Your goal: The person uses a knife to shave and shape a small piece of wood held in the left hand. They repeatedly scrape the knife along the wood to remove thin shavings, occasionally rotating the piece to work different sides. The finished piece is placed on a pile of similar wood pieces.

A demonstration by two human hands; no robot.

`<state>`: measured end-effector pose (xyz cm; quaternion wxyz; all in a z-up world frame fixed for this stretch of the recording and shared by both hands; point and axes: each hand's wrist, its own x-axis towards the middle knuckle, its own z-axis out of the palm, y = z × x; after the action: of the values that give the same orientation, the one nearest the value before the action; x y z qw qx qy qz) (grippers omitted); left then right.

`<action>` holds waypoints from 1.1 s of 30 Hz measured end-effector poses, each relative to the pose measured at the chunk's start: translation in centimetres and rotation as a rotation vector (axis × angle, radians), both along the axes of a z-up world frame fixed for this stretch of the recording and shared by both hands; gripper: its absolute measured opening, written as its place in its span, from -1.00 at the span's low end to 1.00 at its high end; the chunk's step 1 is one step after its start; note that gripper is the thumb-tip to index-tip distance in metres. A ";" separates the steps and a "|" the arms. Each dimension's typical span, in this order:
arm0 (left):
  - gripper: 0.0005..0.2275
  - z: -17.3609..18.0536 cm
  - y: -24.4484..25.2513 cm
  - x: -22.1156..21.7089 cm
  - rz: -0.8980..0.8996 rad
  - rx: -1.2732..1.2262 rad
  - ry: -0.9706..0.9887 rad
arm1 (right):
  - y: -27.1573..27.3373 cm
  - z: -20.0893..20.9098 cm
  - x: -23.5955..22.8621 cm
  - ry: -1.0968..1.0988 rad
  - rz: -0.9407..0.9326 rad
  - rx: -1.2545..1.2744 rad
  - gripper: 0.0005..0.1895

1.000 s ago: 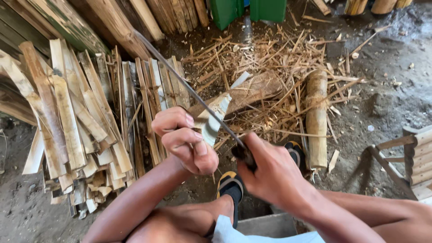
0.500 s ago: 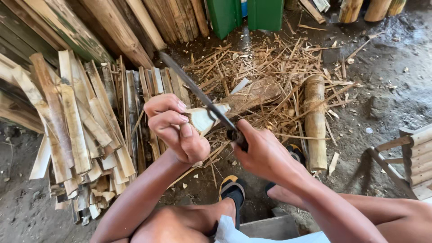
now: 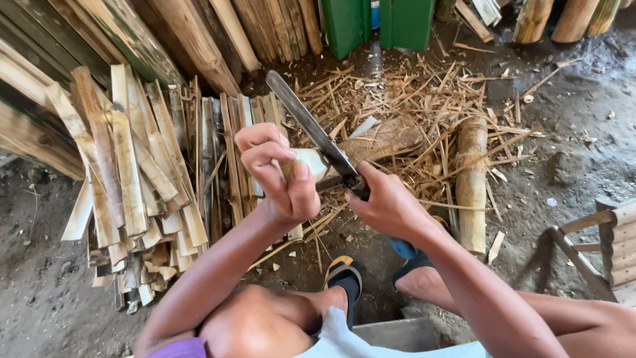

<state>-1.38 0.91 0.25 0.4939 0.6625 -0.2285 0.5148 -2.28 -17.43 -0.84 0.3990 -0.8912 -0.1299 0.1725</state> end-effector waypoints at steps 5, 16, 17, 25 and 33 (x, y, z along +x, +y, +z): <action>-0.85 -0.3 -0.8 0.7 0.043 -0.034 -0.041 | -0.5 5.2 -3.6 -0.253 -0.011 0.156 -0.74; -0.85 -0.4 0.5 0.3 -0.011 -0.073 -0.023 | 0.4 1.5 -0.9 0.000 -0.012 0.035 -0.73; -0.84 -0.5 0.6 0.3 0.007 -0.081 -0.019 | 0.2 2.8 -2.1 -0.050 -0.009 0.060 -0.73; -0.85 -1.0 0.3 0.9 0.008 -0.146 -0.060 | 2.8 -1.3 -0.9 -0.169 -0.011 -0.063 -0.72; -0.84 -0.1 0.5 0.3 0.011 -0.171 -0.074 | 1.4 -0.9 -2.8 -0.183 0.046 -0.090 -0.75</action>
<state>-1.12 1.38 0.11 0.5370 0.5995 -0.1982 0.5594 -5.05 -16.00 -1.76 0.3411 -0.9169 -0.1783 0.1051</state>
